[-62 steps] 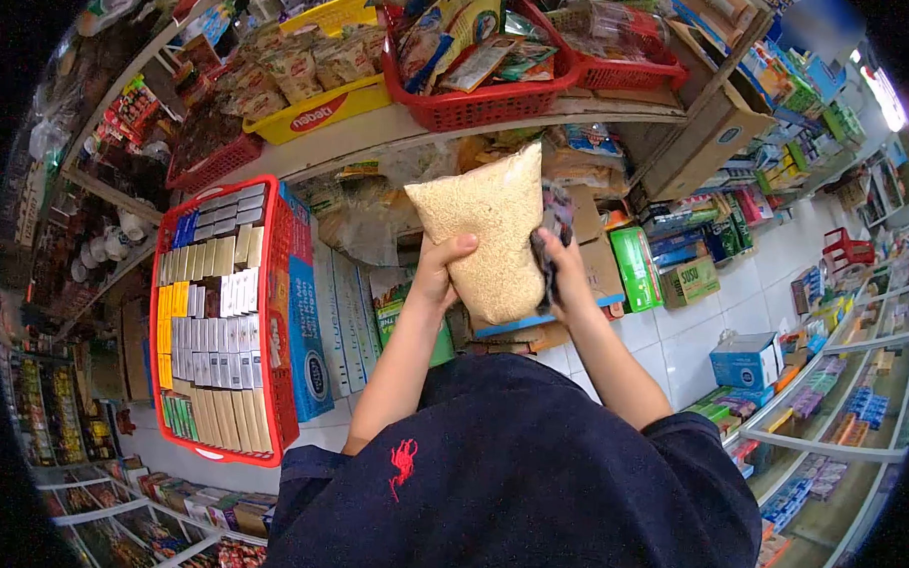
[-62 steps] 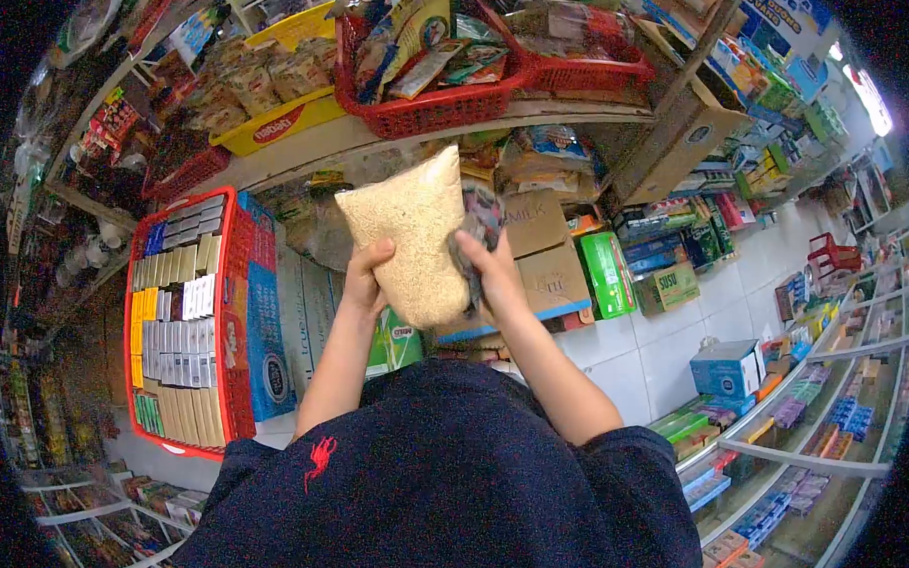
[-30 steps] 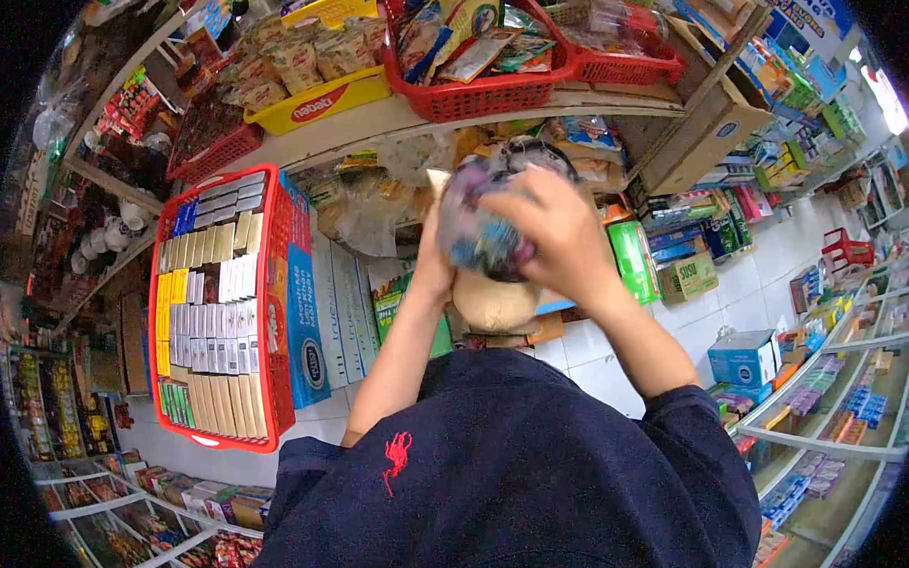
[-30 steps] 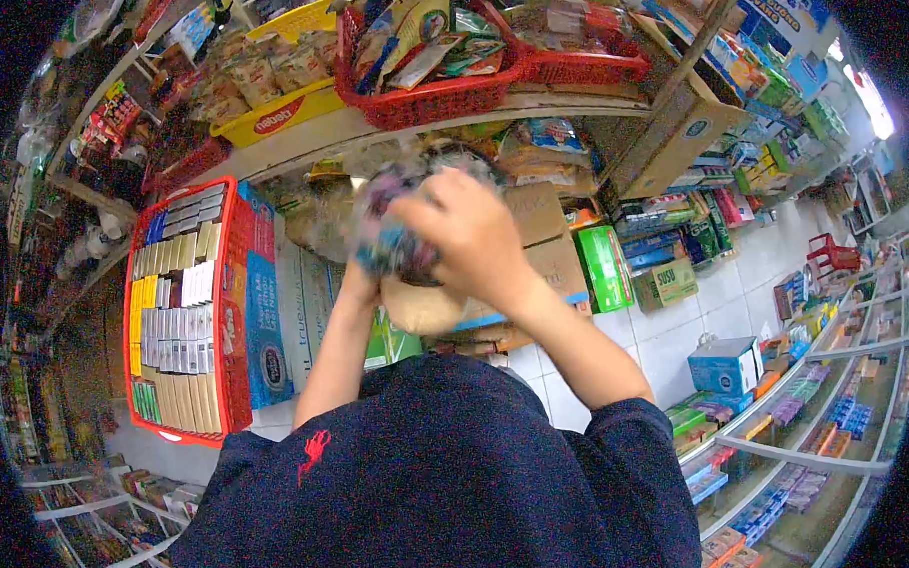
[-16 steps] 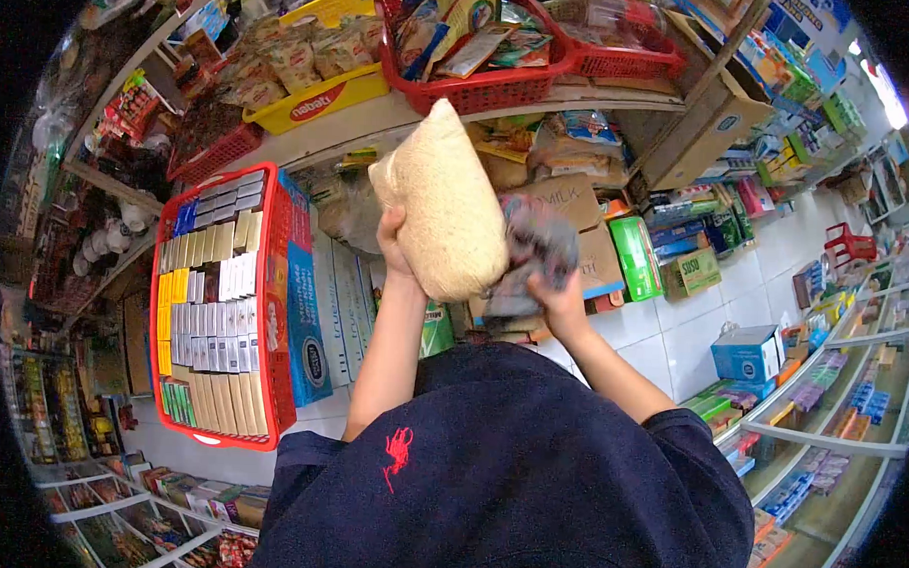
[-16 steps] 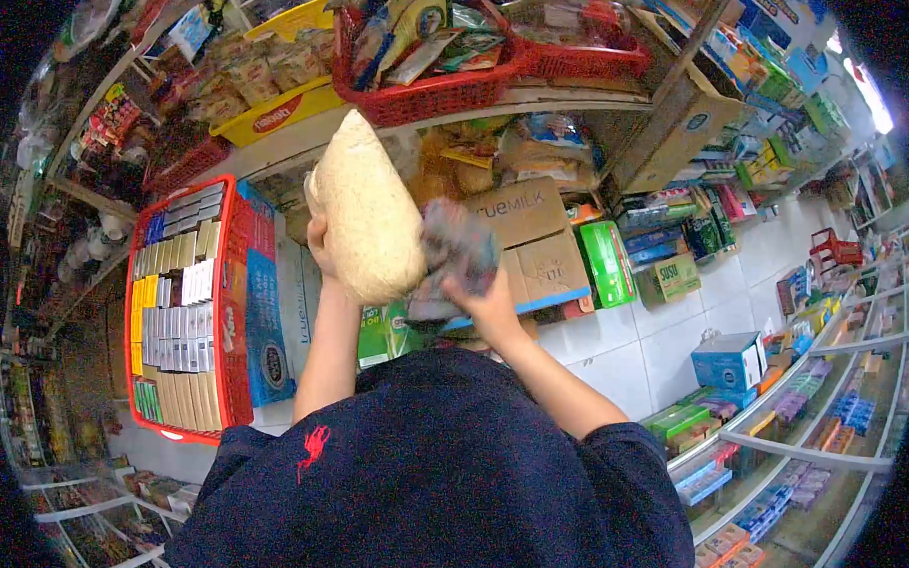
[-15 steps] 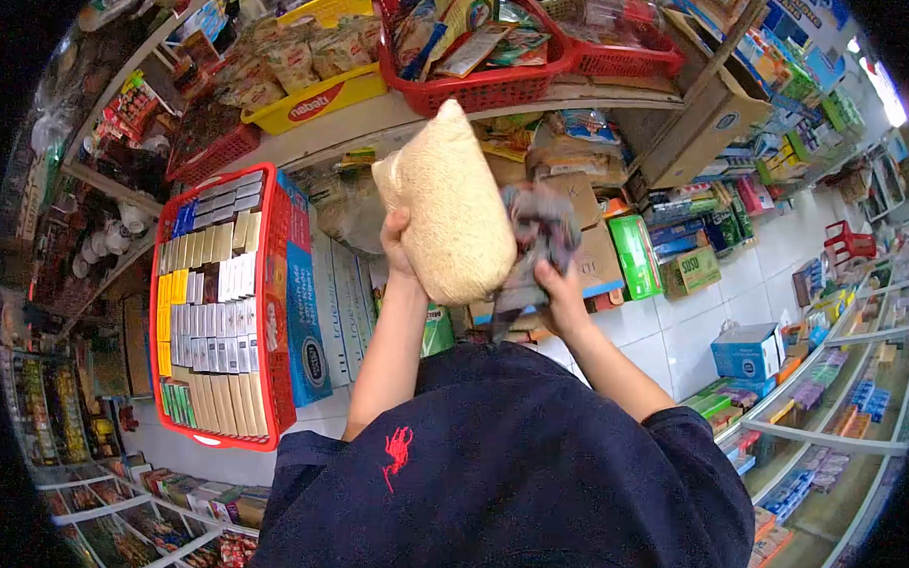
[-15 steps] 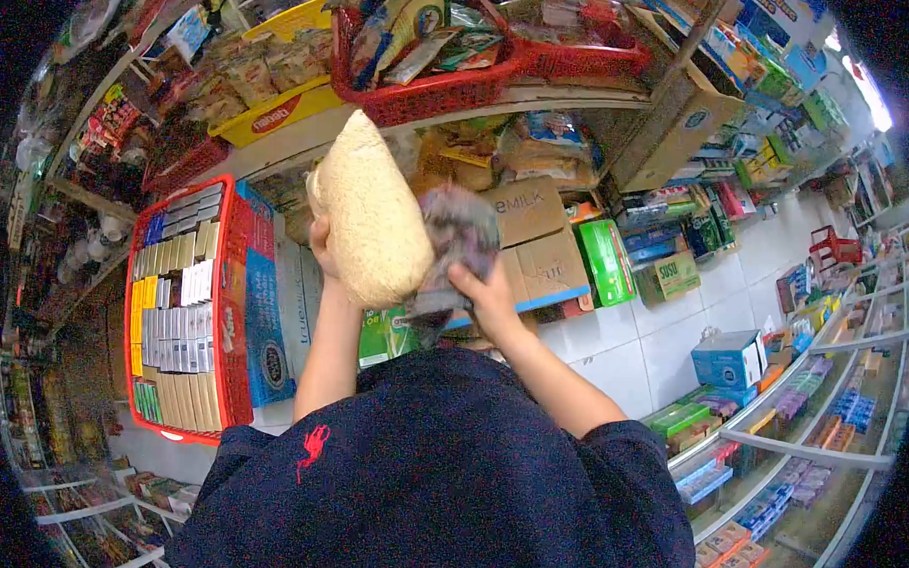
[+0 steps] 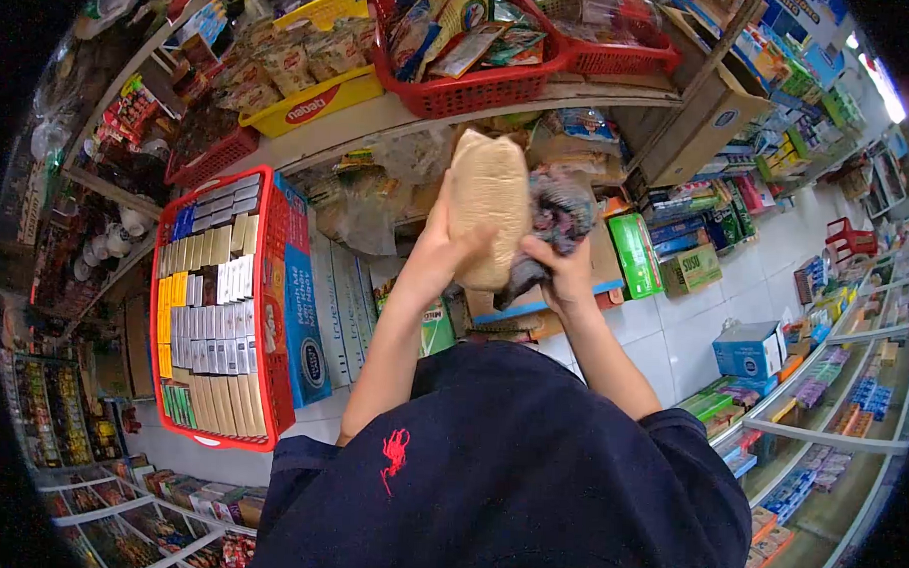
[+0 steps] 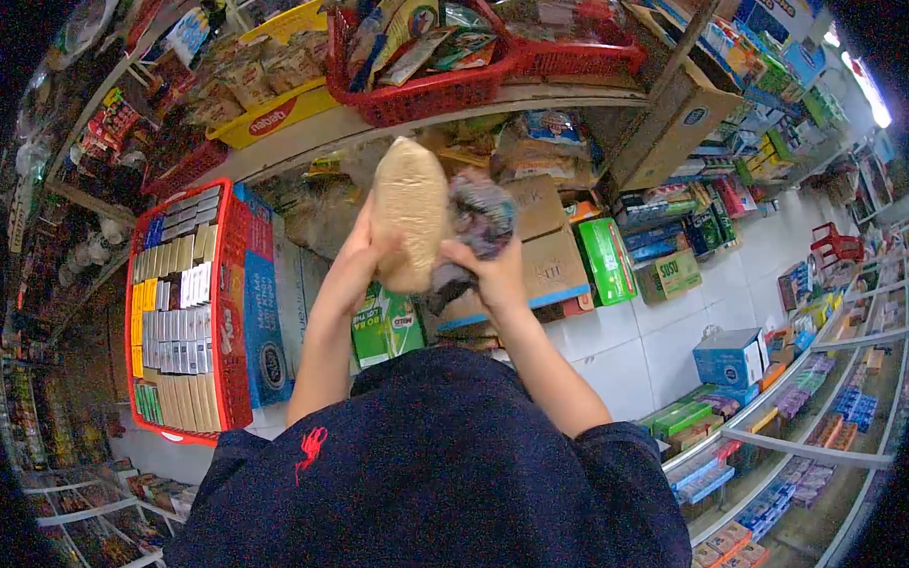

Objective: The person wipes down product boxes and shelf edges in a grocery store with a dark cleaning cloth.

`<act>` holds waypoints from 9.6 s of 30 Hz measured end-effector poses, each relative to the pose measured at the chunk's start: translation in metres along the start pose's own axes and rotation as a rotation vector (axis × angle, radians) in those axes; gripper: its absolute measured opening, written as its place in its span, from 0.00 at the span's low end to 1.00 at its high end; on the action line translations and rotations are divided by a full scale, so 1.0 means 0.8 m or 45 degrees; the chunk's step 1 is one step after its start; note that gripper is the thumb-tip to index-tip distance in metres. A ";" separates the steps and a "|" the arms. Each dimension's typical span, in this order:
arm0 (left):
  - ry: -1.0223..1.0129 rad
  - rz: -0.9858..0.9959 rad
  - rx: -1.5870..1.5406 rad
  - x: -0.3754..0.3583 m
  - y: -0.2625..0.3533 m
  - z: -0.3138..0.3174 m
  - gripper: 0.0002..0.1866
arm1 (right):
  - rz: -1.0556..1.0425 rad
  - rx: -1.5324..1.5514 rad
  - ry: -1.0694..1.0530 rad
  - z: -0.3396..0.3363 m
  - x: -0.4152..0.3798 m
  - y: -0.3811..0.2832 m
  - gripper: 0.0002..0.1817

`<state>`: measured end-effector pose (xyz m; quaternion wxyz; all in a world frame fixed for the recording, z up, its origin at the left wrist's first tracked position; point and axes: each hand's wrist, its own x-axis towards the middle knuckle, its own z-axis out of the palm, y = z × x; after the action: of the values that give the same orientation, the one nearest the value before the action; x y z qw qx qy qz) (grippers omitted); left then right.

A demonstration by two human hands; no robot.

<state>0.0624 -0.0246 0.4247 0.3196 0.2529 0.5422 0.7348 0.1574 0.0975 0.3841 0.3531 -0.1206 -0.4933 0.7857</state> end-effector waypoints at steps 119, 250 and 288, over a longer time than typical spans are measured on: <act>0.022 0.318 0.832 0.008 -0.052 0.064 0.21 | 0.218 0.376 0.114 -0.097 0.002 -0.006 0.26; 0.033 -0.319 -0.233 0.021 -0.138 0.104 0.42 | 0.612 0.333 -0.066 -0.137 0.039 -0.007 0.30; 0.370 -0.063 -1.394 -0.008 -0.138 0.012 0.24 | -0.862 -0.871 -1.008 -0.050 0.047 0.007 0.19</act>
<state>0.0947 -0.0004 0.3217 0.3434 -0.0663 0.1261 0.9283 0.1498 0.1488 0.3661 0.3142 0.2367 -0.8214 0.4129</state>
